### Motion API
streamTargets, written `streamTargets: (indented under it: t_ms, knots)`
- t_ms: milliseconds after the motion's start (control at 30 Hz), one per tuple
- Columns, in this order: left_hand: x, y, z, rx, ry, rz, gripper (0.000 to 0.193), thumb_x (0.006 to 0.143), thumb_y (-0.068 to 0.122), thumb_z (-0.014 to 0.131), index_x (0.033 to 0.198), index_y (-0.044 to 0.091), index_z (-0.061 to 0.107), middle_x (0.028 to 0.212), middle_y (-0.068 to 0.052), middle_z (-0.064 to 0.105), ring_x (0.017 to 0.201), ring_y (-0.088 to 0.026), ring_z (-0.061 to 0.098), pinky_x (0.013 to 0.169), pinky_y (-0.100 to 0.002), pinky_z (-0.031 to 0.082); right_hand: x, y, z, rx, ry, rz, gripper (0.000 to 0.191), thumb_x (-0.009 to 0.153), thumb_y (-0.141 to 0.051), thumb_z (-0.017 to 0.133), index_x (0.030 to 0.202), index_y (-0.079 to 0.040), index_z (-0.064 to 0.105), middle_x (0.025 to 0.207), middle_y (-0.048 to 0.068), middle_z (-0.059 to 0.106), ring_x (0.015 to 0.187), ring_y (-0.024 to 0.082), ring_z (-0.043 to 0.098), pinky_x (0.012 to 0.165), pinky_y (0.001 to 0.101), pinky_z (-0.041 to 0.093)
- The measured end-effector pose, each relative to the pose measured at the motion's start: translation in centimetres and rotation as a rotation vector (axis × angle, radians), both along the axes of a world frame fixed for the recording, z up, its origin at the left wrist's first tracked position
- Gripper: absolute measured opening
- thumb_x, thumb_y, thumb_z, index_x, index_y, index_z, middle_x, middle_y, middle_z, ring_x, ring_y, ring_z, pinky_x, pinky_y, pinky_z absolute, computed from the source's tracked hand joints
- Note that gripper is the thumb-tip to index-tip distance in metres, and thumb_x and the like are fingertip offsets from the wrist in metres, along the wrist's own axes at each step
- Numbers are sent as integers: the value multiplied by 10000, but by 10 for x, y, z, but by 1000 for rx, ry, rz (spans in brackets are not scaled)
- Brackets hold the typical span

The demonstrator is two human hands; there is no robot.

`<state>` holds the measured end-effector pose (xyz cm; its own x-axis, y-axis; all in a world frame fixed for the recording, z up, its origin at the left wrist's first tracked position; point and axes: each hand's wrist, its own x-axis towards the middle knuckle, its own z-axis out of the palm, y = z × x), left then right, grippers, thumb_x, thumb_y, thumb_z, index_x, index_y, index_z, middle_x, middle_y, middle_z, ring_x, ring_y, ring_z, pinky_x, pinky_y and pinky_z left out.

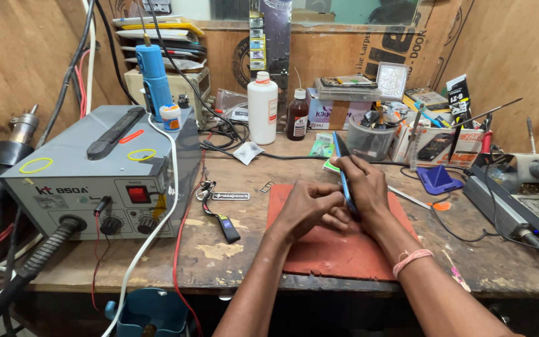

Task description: The person disassembles a smartphone by prying open the back cover and then uses a screwdriver to remove screws from the internal components. The back cover is set aside, and the internal circuit board is exposed.

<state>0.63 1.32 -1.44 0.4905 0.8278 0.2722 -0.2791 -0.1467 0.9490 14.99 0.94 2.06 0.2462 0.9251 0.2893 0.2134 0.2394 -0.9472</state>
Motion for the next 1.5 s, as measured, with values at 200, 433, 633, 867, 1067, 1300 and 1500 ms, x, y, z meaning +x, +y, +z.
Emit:
streamTargets:
  t_ms: [200,433,633,867,1067,1300,1500]
  knots:
    - [-1,2,2,-33,41,-21,267,901,124,620,924,-125,715,836,-203,741,713,-273,772,640,-355,670,6,10,-12,69,-74,-12,544,837,-451,683,1027,57,726,955,142,709,886,202,583,810,329,468]
    - [-3,0,7,-39,27,13,288,892,140,651,912,-139,718,855,-218,751,756,-278,785,678,-344,677,4,20,-15,135,-149,-137,841,736,-525,742,1318,69,616,1200,202,692,1062,203,645,920,283,463]
    - [-6,-4,9,-75,66,43,304,889,156,678,892,-146,720,840,-228,757,736,-292,780,676,-346,670,-5,10,-8,-8,-281,-229,801,703,-528,709,1284,24,694,869,237,756,776,275,677,713,382,516]
    - [-7,-3,10,-69,58,46,308,881,163,679,892,-141,725,837,-223,762,726,-281,785,664,-342,678,-6,9,-6,30,-297,-231,800,704,-529,737,1268,37,680,871,219,757,794,261,709,733,379,535]
    - [-6,-2,5,14,40,42,303,889,154,682,896,-145,733,838,-204,756,734,-270,781,668,-343,681,-5,13,-10,98,-325,-226,849,694,-515,768,1302,62,635,974,238,753,881,260,726,777,368,542]
    - [-6,1,-1,31,27,34,275,868,120,667,919,-141,737,847,-193,760,742,-263,777,682,-350,681,-1,19,-16,139,-363,-223,912,704,-505,780,1380,74,580,1184,286,709,1078,301,714,930,372,526]
    - [-3,-3,-1,39,-23,-8,286,876,115,661,930,-160,719,882,-198,757,769,-258,778,710,-347,682,1,16,-13,62,-338,-214,947,679,-519,766,1418,35,559,1196,276,719,1081,300,723,943,369,525]
